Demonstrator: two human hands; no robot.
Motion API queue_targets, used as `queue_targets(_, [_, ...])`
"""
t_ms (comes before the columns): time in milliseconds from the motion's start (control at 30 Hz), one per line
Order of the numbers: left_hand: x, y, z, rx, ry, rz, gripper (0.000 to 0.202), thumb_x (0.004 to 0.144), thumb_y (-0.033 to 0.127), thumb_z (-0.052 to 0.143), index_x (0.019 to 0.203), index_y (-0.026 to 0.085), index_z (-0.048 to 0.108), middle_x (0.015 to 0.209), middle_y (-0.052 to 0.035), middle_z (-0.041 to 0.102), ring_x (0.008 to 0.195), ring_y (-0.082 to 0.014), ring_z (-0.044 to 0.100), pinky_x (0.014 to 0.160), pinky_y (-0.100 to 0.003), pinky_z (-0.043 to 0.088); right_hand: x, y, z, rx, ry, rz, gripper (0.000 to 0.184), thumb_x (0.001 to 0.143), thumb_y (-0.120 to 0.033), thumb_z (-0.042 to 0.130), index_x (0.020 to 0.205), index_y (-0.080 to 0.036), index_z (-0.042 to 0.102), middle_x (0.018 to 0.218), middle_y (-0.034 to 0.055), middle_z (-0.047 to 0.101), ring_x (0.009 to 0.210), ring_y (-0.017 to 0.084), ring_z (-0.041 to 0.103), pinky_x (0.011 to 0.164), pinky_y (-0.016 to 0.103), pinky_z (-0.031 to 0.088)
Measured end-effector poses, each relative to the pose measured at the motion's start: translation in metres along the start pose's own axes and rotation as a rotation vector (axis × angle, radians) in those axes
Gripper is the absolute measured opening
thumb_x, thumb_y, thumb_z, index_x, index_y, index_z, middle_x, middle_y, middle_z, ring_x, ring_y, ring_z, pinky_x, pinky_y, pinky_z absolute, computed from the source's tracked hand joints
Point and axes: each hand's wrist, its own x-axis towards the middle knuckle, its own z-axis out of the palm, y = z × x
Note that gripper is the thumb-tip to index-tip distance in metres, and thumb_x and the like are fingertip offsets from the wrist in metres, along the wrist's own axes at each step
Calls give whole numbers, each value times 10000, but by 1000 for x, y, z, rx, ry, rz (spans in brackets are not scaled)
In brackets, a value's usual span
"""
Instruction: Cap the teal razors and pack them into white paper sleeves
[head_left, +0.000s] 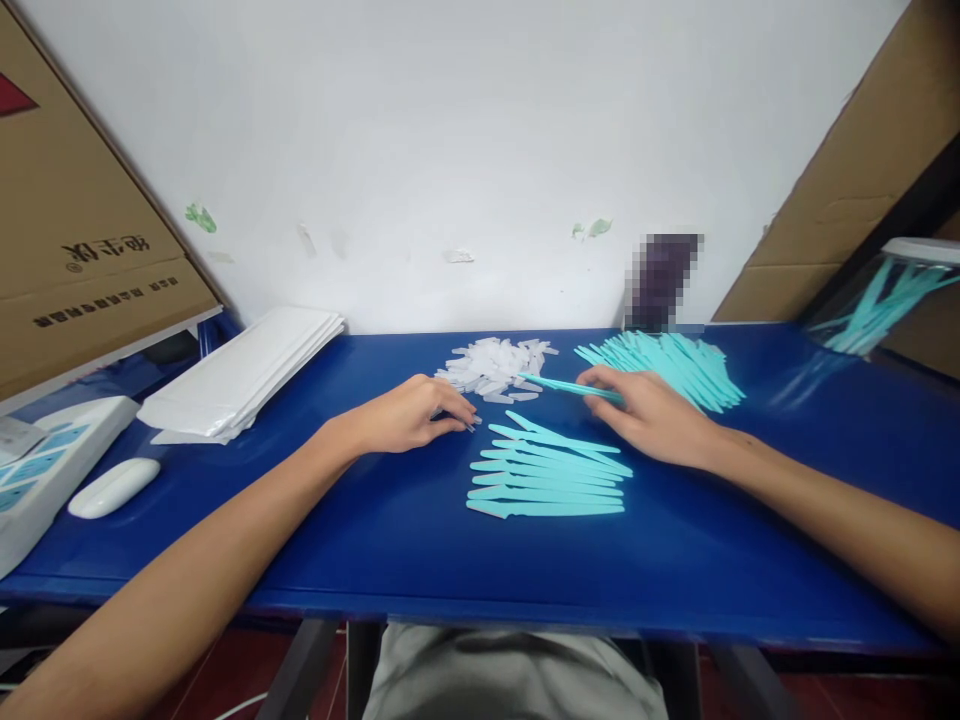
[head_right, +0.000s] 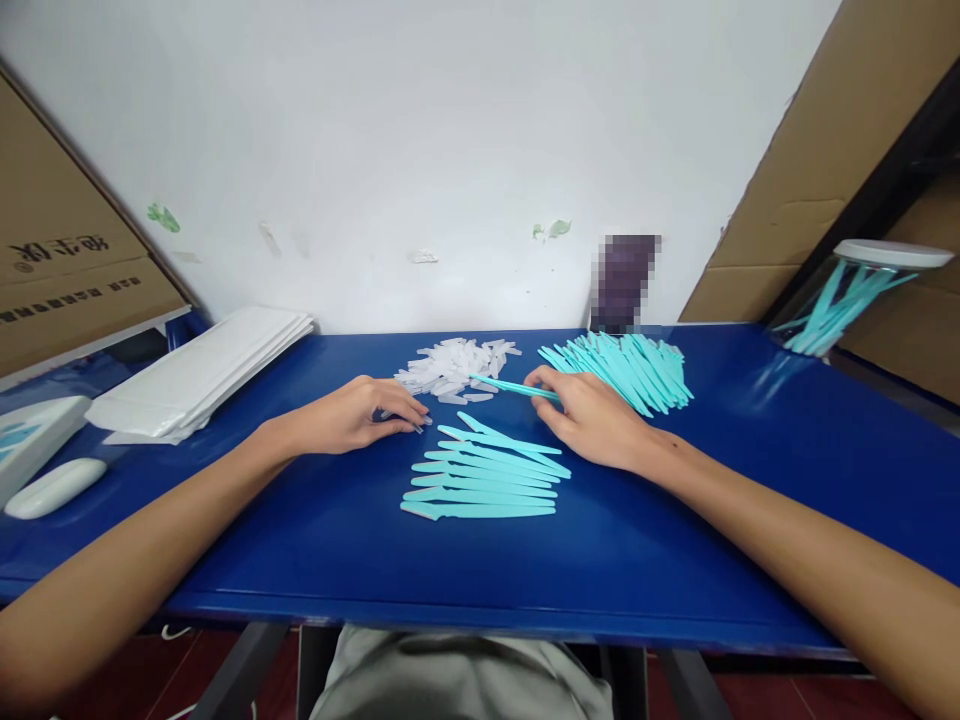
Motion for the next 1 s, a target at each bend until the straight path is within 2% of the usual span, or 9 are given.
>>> queue_targets(167, [2, -4, 8, 67, 67, 43, 238, 986, 238, 546, 1124, 200, 736, 1098, -51, 761, 1003, -196, 701, 892, -314, 519, -1, -9, -2, -3, -52, -22, 300, 961, -370, 411, 1084, -205, 630, 593, -21, 628, 500, 171, 521, 550, 290, 349])
queue_targets(367, [7, -4, 17, 58, 151, -49, 220, 958, 255, 596, 1117, 202, 740, 1042, -52, 771, 934, -190, 716, 838, -284, 521, -4, -13, -2, -8, -69, -111, 378, 998, -392, 361, 1170, -187, 627, 809, 48, 729, 685, 212, 645, 634, 313, 426])
queue_targets(500, [8, -4, 18, 69, 126, -82, 243, 976, 276, 558, 1120, 199, 738, 1067, -75, 740, 955, -204, 690, 843, -301, 511, -4, -13, -1, -59, -80, -140, 400, 1009, -372, 338, 1269, -188, 579, 952, 74, 740, 836, 246, 677, 705, 348, 467])
queue_targets(800, [9, -3, 16, 125, 39, -157, 283, 1006, 306, 477, 1149, 178, 685, 1071, -100, 667, 989, -234, 630, 876, -340, 473, -3, -7, 2, -125, -137, -111, 412, 1011, -364, 313, 1227, -193, 619, 1190, 108, 705, 1017, 290, 672, 794, 408, 501])
queue_targets(900, [10, -1, 20, 171, 46, -162, 309, 1027, 314, 412, 1152, 157, 647, 1098, -115, 637, 1025, -246, 602, 894, -352, 468, -4, -8, 2, -119, -124, -117, 436, 1020, -383, 292, 1243, -193, 614, 1206, 110, 701, 1045, 296, 667, 824, 416, 501])
queue_targets(1000, [11, 1, 22, 217, 38, -179, 309, 1034, 293, 379, 1159, 137, 615, 1108, -130, 613, 1042, -250, 583, 900, -358, 469, -4, -9, 2, -113, -129, -121, 447, 1029, -395, 278, 1332, -203, 544, 1141, 100, 716, 988, 285, 677, 790, 410, 504])
